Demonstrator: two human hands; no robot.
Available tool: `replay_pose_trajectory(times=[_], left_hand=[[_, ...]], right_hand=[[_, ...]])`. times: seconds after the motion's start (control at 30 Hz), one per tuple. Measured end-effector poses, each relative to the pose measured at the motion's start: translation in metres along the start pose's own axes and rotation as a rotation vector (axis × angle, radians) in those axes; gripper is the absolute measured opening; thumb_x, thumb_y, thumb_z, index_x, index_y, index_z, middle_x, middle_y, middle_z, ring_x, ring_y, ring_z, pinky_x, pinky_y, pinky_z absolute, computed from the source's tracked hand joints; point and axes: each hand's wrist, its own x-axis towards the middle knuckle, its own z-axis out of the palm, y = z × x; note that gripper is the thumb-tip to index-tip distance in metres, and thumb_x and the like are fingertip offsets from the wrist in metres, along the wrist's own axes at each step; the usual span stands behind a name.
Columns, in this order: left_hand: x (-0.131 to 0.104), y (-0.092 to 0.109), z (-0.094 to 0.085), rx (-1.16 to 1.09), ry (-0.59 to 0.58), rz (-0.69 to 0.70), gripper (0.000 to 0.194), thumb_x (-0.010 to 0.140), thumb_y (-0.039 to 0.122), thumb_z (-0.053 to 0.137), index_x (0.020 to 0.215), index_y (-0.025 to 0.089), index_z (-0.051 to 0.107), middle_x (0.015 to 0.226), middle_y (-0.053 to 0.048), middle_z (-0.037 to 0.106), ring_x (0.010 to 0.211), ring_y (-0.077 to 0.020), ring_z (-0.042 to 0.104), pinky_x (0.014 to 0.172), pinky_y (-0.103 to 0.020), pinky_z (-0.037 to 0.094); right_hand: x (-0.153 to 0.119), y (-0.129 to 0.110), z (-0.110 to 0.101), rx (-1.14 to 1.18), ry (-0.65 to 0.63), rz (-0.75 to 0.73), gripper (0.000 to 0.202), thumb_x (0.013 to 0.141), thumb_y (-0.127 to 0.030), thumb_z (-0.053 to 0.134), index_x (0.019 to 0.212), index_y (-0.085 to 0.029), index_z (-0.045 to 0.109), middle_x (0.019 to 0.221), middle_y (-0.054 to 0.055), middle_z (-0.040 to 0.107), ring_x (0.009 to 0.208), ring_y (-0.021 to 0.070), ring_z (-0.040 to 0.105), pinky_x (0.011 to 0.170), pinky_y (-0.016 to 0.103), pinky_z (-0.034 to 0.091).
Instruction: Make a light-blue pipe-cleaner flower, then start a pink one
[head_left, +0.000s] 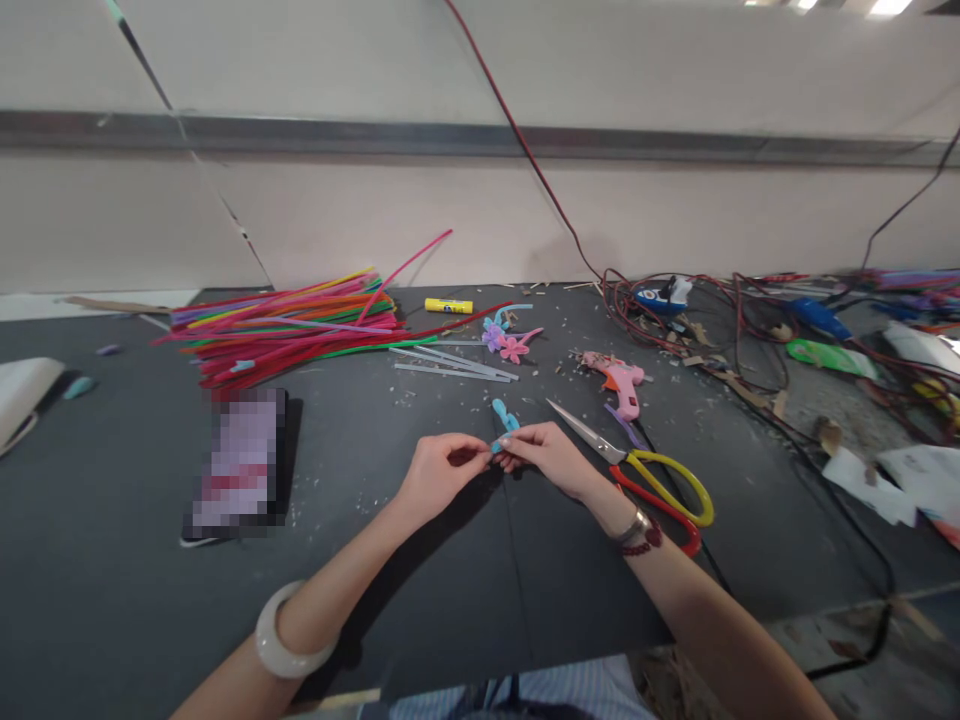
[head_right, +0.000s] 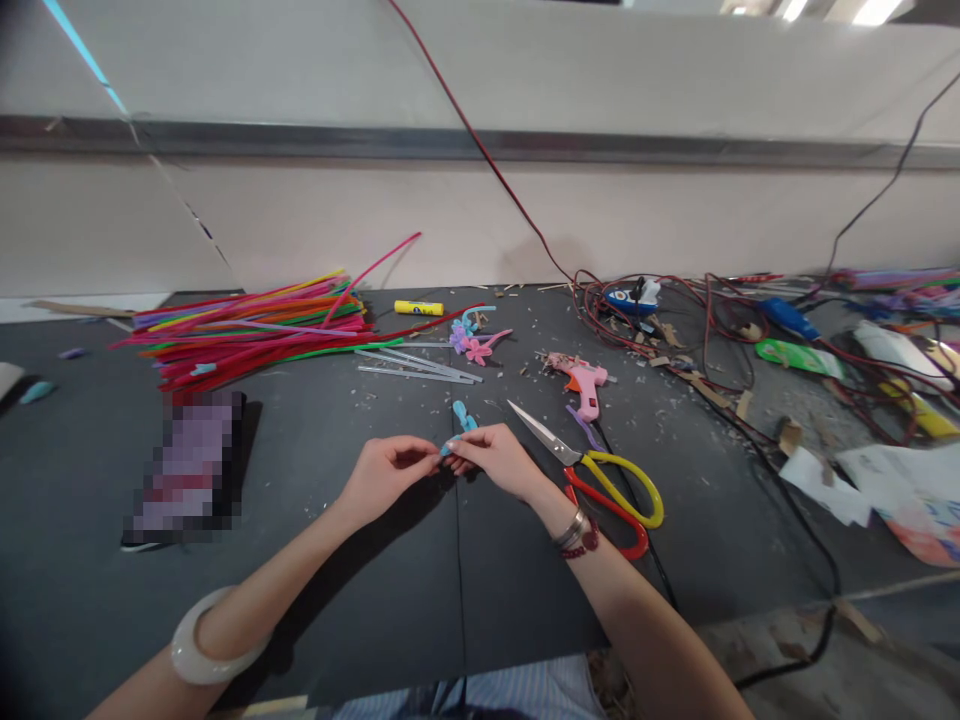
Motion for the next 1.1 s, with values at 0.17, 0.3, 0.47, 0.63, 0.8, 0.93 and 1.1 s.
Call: replay_pose_trajectory(times=[0.17, 0.3, 0.47, 0.63, 0.8, 0.93, 1.1], left_hand=[[-0.001, 0.001, -0.002, 0.107, -0.007, 0.073, 0.021, 0.072, 0.031, 0.056, 0.077, 0.015, 0.068, 0.078, -0.007, 0.068, 0.070, -0.0166, 0.062, 0.066, -0.025, 0.048], [0.001, 0.001, -0.003, 0.026, -0.037, -0.011, 0.023, 0.070, 0.033, 0.058, 0.078, 0.014, 0.068, 0.074, -0.006, 0.069, 0.068, -0.0170, 0.062, 0.064, -0.025, 0.048], [0.003, 0.003, -0.005, -0.161, -0.138, -0.151, 0.020, 0.066, 0.031, 0.062, 0.072, 0.013, 0.067, 0.063, -0.005, 0.068, 0.061, -0.0159, 0.062, 0.061, -0.023, 0.048], [0.001, 0.010, -0.007, -0.194, -0.163, -0.090, 0.015, 0.066, 0.028, 0.062, 0.069, 0.014, 0.068, 0.060, -0.004, 0.067, 0.059, -0.0145, 0.061, 0.060, -0.022, 0.047], [0.000, 0.013, -0.007, -0.209, -0.158, -0.056, 0.017, 0.068, 0.028, 0.061, 0.071, 0.013, 0.069, 0.064, -0.004, 0.067, 0.061, -0.0152, 0.061, 0.062, -0.023, 0.048], [0.000, 0.011, -0.006, -0.251, -0.169, -0.102, 0.018, 0.067, 0.028, 0.062, 0.074, 0.013, 0.068, 0.066, -0.005, 0.068, 0.063, -0.0161, 0.062, 0.064, -0.025, 0.049], [-0.001, 0.013, -0.006, -0.234, -0.167, -0.063, 0.017, 0.068, 0.028, 0.061, 0.071, 0.013, 0.068, 0.065, -0.005, 0.067, 0.062, -0.0156, 0.061, 0.064, -0.024, 0.049]], right_hand=[[0.001, 0.002, 0.001, 0.065, -0.012, 0.013, 0.022, 0.071, -0.034, 0.060, 0.073, -0.012, 0.067, 0.064, 0.004, 0.065, 0.055, 0.0088, 0.058, 0.059, 0.023, 0.046], [0.001, 0.002, 0.001, 0.050, 0.008, -0.013, 0.023, 0.070, -0.034, 0.062, 0.072, -0.012, 0.067, 0.062, 0.003, 0.064, 0.054, 0.0088, 0.057, 0.058, 0.023, 0.046], [-0.001, 0.001, 0.003, 0.115, 0.008, 0.031, 0.021, 0.069, -0.032, 0.063, 0.069, -0.011, 0.067, 0.061, 0.003, 0.063, 0.053, 0.0073, 0.055, 0.057, 0.021, 0.045], [-0.003, -0.002, 0.004, 0.279, -0.041, 0.142, 0.020, 0.069, -0.031, 0.064, 0.067, -0.010, 0.065, 0.061, 0.003, 0.063, 0.053, 0.0069, 0.056, 0.055, 0.019, 0.043], [-0.004, -0.005, 0.002, 0.344, -0.044, 0.151, 0.018, 0.067, -0.028, 0.066, 0.068, -0.010, 0.065, 0.061, 0.003, 0.064, 0.052, 0.0064, 0.056, 0.054, 0.019, 0.043], [-0.003, -0.004, 0.002, 0.329, -0.009, 0.135, 0.020, 0.067, -0.030, 0.066, 0.068, -0.010, 0.065, 0.060, 0.003, 0.064, 0.052, 0.0066, 0.055, 0.053, 0.019, 0.042], [-0.004, -0.009, 0.004, 0.295, -0.003, 0.138, 0.023, 0.067, -0.033, 0.065, 0.066, -0.010, 0.065, 0.059, 0.003, 0.063, 0.051, 0.0070, 0.055, 0.053, 0.020, 0.042]])
